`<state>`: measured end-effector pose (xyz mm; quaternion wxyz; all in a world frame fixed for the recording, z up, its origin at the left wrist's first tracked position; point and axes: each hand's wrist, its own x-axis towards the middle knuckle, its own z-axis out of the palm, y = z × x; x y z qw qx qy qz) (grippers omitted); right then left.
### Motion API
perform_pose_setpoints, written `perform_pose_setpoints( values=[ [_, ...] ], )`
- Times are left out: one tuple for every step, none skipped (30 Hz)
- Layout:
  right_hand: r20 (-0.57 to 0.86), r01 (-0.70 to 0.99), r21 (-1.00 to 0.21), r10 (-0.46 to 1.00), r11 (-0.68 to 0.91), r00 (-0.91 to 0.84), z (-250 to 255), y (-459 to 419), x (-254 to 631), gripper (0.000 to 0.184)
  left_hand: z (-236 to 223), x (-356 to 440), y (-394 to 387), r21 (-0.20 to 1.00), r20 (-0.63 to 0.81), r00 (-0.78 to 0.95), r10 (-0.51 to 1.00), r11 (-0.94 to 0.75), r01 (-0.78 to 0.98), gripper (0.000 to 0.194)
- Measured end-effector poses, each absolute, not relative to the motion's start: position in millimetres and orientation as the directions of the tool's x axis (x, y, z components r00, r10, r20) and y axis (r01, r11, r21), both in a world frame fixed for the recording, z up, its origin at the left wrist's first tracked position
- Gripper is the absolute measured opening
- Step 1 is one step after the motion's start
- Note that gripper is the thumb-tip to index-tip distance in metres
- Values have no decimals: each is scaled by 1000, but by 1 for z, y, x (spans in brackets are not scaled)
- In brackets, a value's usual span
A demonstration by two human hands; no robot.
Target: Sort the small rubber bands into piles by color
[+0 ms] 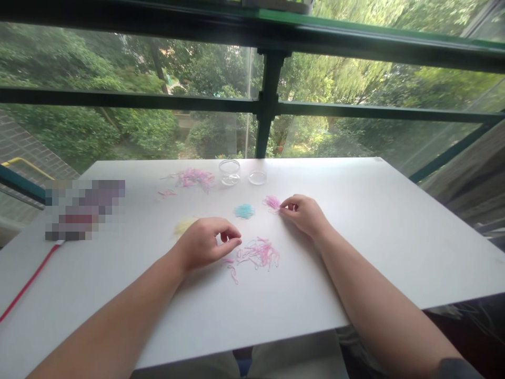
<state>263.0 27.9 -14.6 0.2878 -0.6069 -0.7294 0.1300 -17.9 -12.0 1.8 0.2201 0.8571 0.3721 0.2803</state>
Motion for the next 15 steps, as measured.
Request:
perform_pose_setpoints(
  values=[
    [270, 816, -533, 959, 226, -89, -16, 27, 261, 11, 2, -18, -12, 585, 317, 568, 760, -628, 513, 7],
    [279, 821, -525, 957, 224, -83, -17, 27, 259, 11, 1, -18, -12, 584, 317, 569, 759, -628, 513, 7],
    [285, 827, -517, 955, 222, -79, -17, 26, 256, 11, 1, -18, -12, 584, 316, 569, 759, -628, 514, 7],
    [288, 832, -508, 954, 223, -79, -18, 25, 254, 11, 1, -18, -12, 584, 315, 568, 760, -627, 515, 7],
    [289, 838, -498, 954, 224, -83, -18, 24, 253, 12, 1, -18, -12, 585, 315, 567, 761, -626, 516, 7],
    [289, 845, -486, 953, 226, -89, -18, 24, 251, 12, 1, -18, -12, 585, 313, 566, 763, -624, 517, 8],
    [288, 852, -472, 953, 225, -92, -17, 23, 251, 12, 1, -19, -11, 586, 310, 566, 764, -623, 519, 8],
    [288, 860, -460, 953, 222, -93, -17, 23, 251, 12, 1, -19, -11, 586, 307, 566, 765, -621, 521, 8],
    [288, 865, -451, 953, 218, -90, -16, 23, 252, 12, 1, -19, -11, 586, 303, 566, 767, -618, 524, 8],
    [289, 869, -448, 954, 211, -82, -14, 24, 253, 12, 1, -19, -12, 586, 298, 566, 769, -615, 527, 8],
    [292, 870, -450, 954, 200, -68, -13, 24, 255, 13, 2, -19, -12, 586, 293, 565, 771, -612, 531, 8],
    [296, 869, -459, 954, 187, -49, -11, 25, 258, 14, 2, -19, -12, 586, 291, 564, 773, -610, 534, 8],
    [300, 865, -470, 954, 174, -29, -10, 26, 261, 15, 2, -19, -12, 585, 290, 562, 774, -608, 536, 8],
    [304, 860, -482, 953, 164, -11, -8, 26, 264, 16, 3, -19, -12, 584, 290, 560, 776, -607, 539, 8],
    [309, 856, -491, 951, 160, 0, -7, 27, 267, 17, 3, -18, -12, 583, 290, 559, 777, -607, 541, 8]
  ],
)
